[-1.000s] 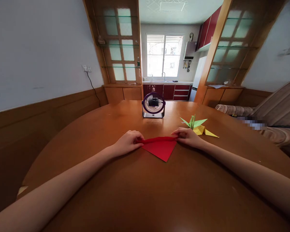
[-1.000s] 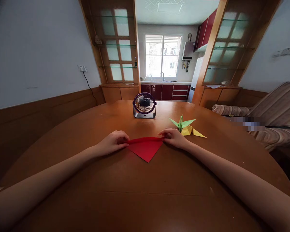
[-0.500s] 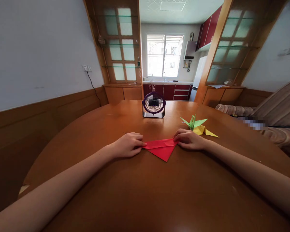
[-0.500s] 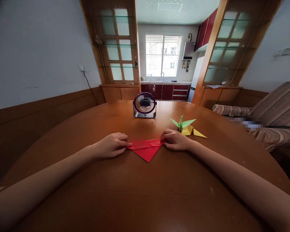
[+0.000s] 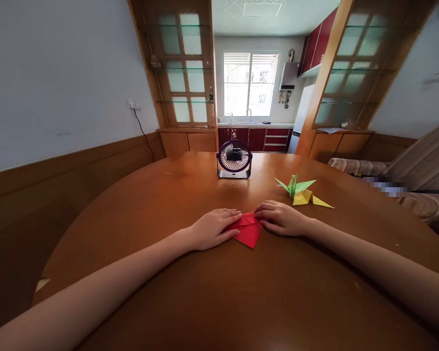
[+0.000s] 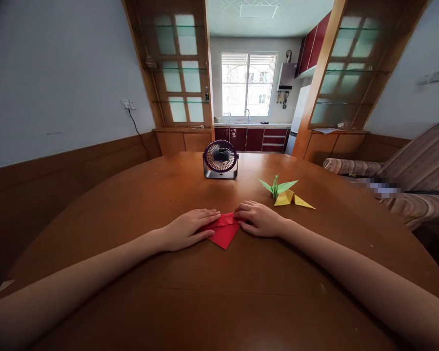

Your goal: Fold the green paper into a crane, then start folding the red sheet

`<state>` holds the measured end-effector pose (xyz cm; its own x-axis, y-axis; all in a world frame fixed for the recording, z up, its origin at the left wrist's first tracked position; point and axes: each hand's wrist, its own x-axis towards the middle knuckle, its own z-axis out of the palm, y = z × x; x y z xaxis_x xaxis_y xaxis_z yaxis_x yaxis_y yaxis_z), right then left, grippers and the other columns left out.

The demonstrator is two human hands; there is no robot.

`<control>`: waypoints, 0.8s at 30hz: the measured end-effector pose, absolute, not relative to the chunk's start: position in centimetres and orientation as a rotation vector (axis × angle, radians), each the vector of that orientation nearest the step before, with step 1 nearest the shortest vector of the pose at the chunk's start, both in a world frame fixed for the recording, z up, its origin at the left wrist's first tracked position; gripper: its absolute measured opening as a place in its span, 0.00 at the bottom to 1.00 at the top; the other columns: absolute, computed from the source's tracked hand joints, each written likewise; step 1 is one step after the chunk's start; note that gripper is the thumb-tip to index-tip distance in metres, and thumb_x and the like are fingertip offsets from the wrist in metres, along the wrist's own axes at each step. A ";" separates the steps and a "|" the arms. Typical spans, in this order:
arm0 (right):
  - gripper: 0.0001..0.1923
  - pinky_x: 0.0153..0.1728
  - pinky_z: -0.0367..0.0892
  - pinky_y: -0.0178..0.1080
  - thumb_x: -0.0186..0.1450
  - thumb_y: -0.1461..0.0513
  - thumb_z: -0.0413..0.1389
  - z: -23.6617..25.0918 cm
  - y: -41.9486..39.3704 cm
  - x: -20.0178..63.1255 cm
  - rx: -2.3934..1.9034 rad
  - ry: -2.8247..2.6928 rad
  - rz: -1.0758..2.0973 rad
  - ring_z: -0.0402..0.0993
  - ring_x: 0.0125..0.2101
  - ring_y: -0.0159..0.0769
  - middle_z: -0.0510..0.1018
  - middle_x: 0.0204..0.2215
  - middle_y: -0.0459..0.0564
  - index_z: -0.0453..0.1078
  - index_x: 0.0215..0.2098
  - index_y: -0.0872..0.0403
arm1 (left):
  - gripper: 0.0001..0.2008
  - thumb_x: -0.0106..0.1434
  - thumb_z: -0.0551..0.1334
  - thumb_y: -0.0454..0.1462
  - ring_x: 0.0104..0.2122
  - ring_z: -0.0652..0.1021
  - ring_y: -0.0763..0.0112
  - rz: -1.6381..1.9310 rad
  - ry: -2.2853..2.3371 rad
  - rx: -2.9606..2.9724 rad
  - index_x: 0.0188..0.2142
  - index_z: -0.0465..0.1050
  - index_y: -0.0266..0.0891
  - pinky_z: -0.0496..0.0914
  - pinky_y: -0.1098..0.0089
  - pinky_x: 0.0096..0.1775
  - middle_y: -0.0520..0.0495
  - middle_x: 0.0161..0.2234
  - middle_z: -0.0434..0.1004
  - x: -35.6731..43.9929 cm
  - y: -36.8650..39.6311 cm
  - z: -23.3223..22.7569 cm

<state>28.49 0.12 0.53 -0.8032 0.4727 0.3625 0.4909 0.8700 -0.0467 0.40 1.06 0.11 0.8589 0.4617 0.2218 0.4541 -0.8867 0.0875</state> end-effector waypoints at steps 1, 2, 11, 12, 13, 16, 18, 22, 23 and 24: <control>0.14 0.46 0.69 0.46 0.69 0.63 0.48 0.5 0.0 28.3 -0.715 -2.676 -0.063 0.71 0.42 0.41 0.75 0.43 0.57 0.71 0.49 0.56 | 0.27 0.71 0.49 0.48 0.62 0.64 0.60 0.337 0.747 2.983 0.63 0.60 0.36 0.57 0.58 0.63 0.40 0.63 0.61 0.6 1.0 0.1; 0.15 0.47 0.69 0.46 0.69 0.64 0.48 0.5 0.0 28.2 -0.711 -2.678 -0.052 0.71 0.43 0.41 0.75 0.44 0.57 0.71 0.50 0.56 | 0.27 0.71 0.48 0.49 0.64 0.62 0.60 0.306 0.746 2.972 0.64 0.58 0.37 0.55 0.58 0.63 0.40 0.65 0.58 0.8 0.9 0.1; 0.15 0.48 0.69 0.47 0.70 0.62 0.48 0.7 0.3 28.9 -0.642 -2.686 0.050 0.72 0.45 0.41 0.75 0.45 0.58 0.71 0.51 0.55 | 0.28 0.71 0.49 0.49 0.66 0.57 0.60 0.227 0.604 2.983 0.66 0.54 0.40 0.52 0.56 0.65 0.41 0.66 0.52 0.1 1.0 0.7; 0.15 0.47 0.69 0.46 0.70 0.62 0.49 0.8 0.5 29.2 -0.632 -2.686 0.066 0.72 0.45 0.41 0.76 0.45 0.57 0.72 0.51 0.55 | 0.28 0.71 0.51 0.49 0.65 0.58 0.61 0.232 0.569 2.985 0.66 0.54 0.41 0.52 0.56 0.65 0.42 0.66 0.53 -0.3 1.1 0.8; 0.14 0.46 0.69 0.46 0.69 0.61 0.50 0.8 0.6 29.5 -0.625 -2.680 0.083 0.72 0.44 0.41 0.76 0.44 0.57 0.73 0.49 0.55 | 0.28 0.70 0.52 0.49 0.65 0.59 0.61 0.240 0.531 2.983 0.66 0.55 0.42 0.54 0.57 0.64 0.42 0.65 0.56 -0.7 1.2 1.0; 0.13 0.44 0.70 0.44 0.68 0.60 0.52 0.9 1.0 30.2 -0.617 -2.653 0.150 0.73 0.41 0.40 0.77 0.41 0.57 0.75 0.47 0.55 | 0.25 0.69 0.55 0.47 0.62 0.64 0.63 0.281 0.449 2.990 0.63 0.60 0.44 0.58 0.60 0.63 0.44 0.61 0.64 -1.6 1.5 1.6; 0.13 0.43 0.70 0.44 0.68 0.60 0.54 0.8 1.2 30.5 -0.617 -2.635 0.193 0.73 0.40 0.39 0.78 0.40 0.57 0.75 0.46 0.56 | 0.22 0.69 0.56 0.46 0.60 0.68 0.63 0.313 0.425 3.037 0.60 0.65 0.43 0.62 0.61 0.60 0.45 0.58 0.69 -2.0 1.6 1.8; 0.11 0.43 0.70 0.43 0.66 0.61 0.55 0.6 1.3 30.7 -0.633 -2.610 0.240 0.73 0.40 0.39 0.77 0.41 0.57 0.76 0.44 0.56 | 0.16 0.70 0.54 0.44 0.50 0.77 0.62 0.415 0.328 3.210 0.50 0.74 0.40 0.70 0.62 0.51 0.43 0.49 0.79 -1.9 1.6 1.7; 0.11 0.43 0.70 0.43 0.66 0.61 0.55 0.6 1.3 30.7 -0.636 -2.603 0.248 0.73 0.41 0.39 0.77 0.41 0.57 0.76 0.44 0.56 | 0.15 0.70 0.54 0.44 0.46 0.78 0.62 0.471 0.327 3.243 0.47 0.75 0.40 0.71 0.63 0.48 0.43 0.45 0.80 -1.8 1.5 1.6; 0.11 0.43 0.70 0.43 0.66 0.61 0.56 0.6 1.3 30.7 -0.638 -2.596 0.258 0.73 0.41 0.39 0.77 0.41 0.57 0.76 0.44 0.56 | 0.15 0.70 0.54 0.43 0.43 0.79 0.64 0.544 0.349 3.264 0.44 0.76 0.40 0.72 0.65 0.45 0.43 0.41 0.81 -1.7 1.4 1.4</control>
